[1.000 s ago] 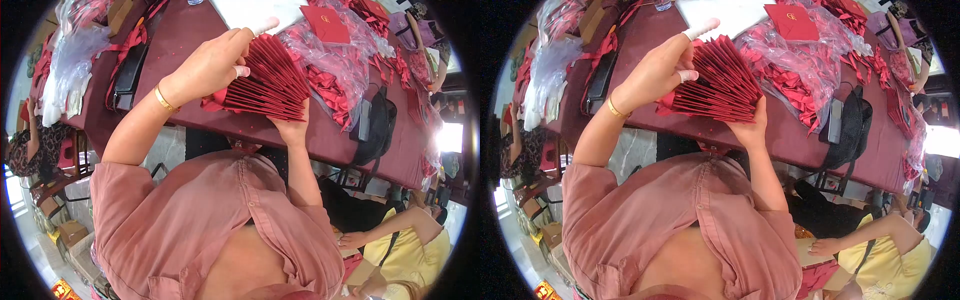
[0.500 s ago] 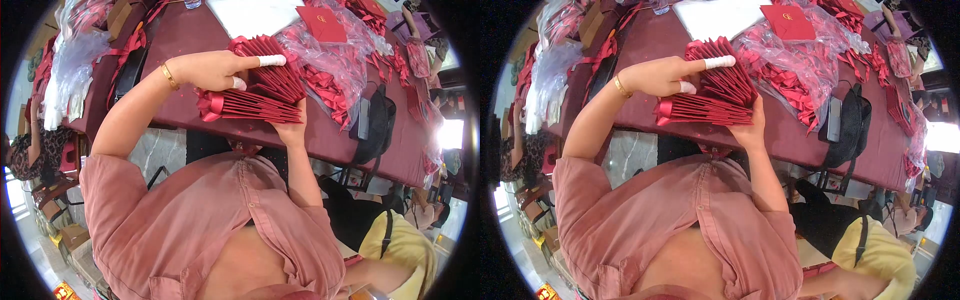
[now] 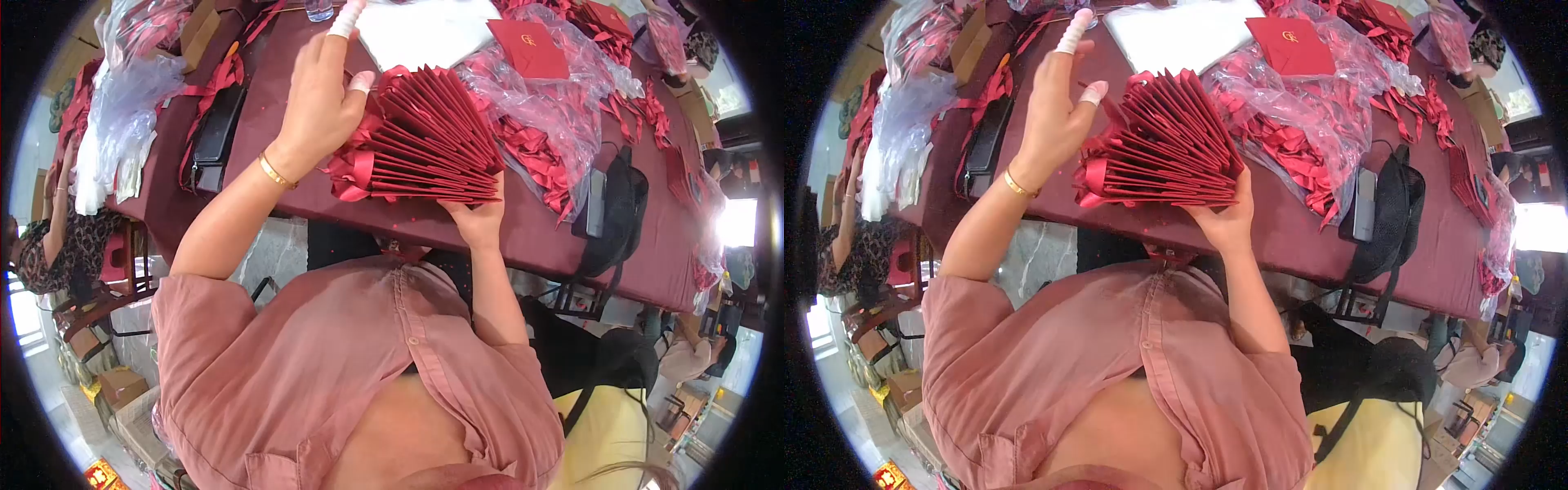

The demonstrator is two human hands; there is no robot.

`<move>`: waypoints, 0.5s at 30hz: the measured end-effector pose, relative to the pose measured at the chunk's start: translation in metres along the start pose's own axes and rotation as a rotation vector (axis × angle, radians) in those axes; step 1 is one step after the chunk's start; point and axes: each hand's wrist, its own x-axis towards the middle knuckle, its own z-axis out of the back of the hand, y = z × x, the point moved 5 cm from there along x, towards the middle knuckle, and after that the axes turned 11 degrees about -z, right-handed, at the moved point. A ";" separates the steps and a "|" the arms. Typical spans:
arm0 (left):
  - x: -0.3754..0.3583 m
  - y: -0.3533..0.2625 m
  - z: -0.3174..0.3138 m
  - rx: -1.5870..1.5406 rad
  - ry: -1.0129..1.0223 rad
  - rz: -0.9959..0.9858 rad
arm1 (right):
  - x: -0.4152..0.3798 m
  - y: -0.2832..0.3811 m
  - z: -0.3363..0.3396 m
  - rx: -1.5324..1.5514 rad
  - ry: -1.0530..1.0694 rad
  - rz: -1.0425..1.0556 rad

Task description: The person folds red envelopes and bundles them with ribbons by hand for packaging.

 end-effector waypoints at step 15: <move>0.016 -0.024 -0.029 -0.040 0.521 -0.328 | 0.001 -0.003 0.003 -0.037 0.021 0.014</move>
